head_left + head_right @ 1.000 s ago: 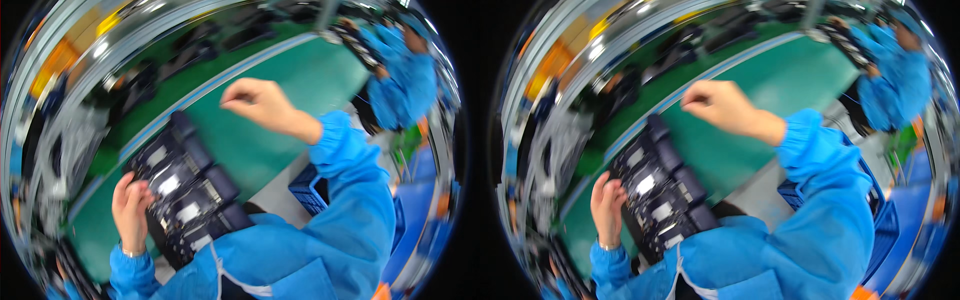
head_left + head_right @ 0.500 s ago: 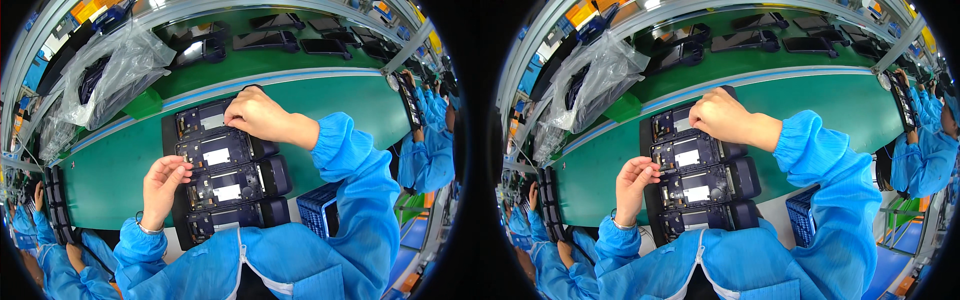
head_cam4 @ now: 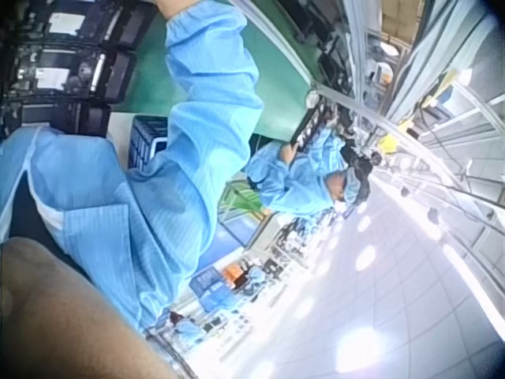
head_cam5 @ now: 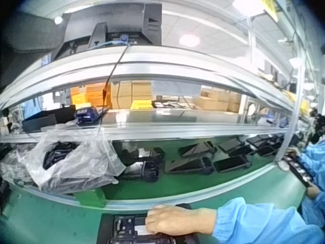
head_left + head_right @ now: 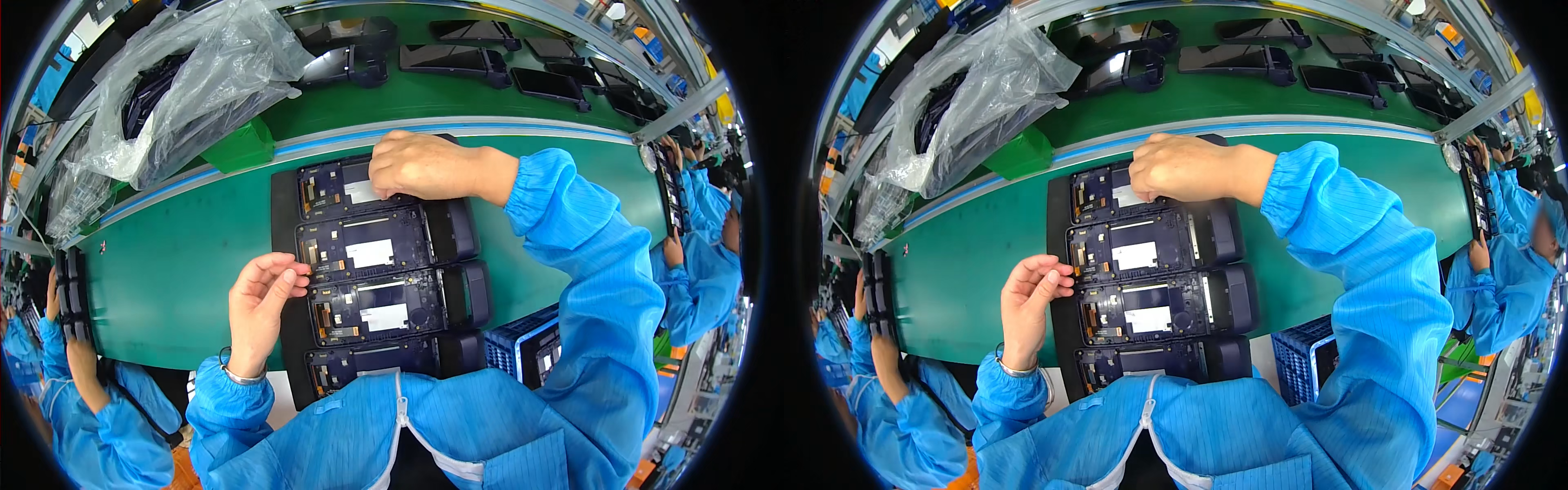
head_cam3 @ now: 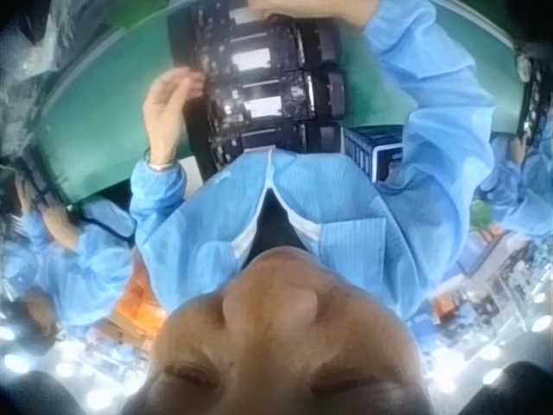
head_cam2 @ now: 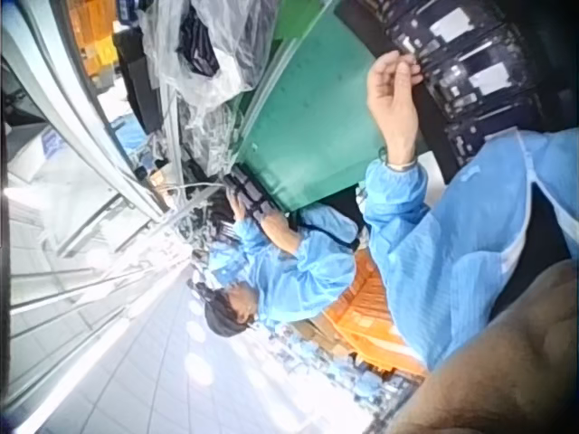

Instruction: The person assembles internal components into electronic handheld devices and applies adhesive stickers to the devices by hand, using a plastic pry tool to manipulate the components.

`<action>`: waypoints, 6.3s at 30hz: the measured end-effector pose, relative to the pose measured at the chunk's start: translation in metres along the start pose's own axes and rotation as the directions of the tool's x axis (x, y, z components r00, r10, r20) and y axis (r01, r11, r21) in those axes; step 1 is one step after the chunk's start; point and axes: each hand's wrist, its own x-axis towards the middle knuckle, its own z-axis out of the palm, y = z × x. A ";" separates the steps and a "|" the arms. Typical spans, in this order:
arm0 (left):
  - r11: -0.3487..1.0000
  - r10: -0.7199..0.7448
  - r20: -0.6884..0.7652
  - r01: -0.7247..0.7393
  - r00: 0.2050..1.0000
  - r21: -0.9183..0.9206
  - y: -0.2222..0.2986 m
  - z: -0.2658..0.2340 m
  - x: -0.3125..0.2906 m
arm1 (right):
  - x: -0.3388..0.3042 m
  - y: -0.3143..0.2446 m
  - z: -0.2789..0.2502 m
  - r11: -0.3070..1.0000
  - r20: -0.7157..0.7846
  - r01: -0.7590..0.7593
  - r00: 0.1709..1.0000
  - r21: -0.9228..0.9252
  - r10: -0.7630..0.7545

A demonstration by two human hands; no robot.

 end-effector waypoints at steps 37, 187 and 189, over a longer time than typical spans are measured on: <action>0.999 -0.008 -0.141 0.001 0.990 -0.051 -0.006 -0.018 -0.006 | -0.021 -0.007 -0.001 0.995 0.004 -0.043 0.999 -0.085 0.043; 0.324 -0.183 0.219 0.269 0.959 -0.907 0.006 0.042 0.008 | 0.063 -0.126 -0.008 0.927 -0.417 -0.280 0.833 0.250 0.364; 0.357 -0.186 0.220 0.275 0.958 -0.893 0.009 0.040 0.007 | 0.063 -0.126 -0.014 0.938 -0.440 -0.277 0.830 0.208 0.343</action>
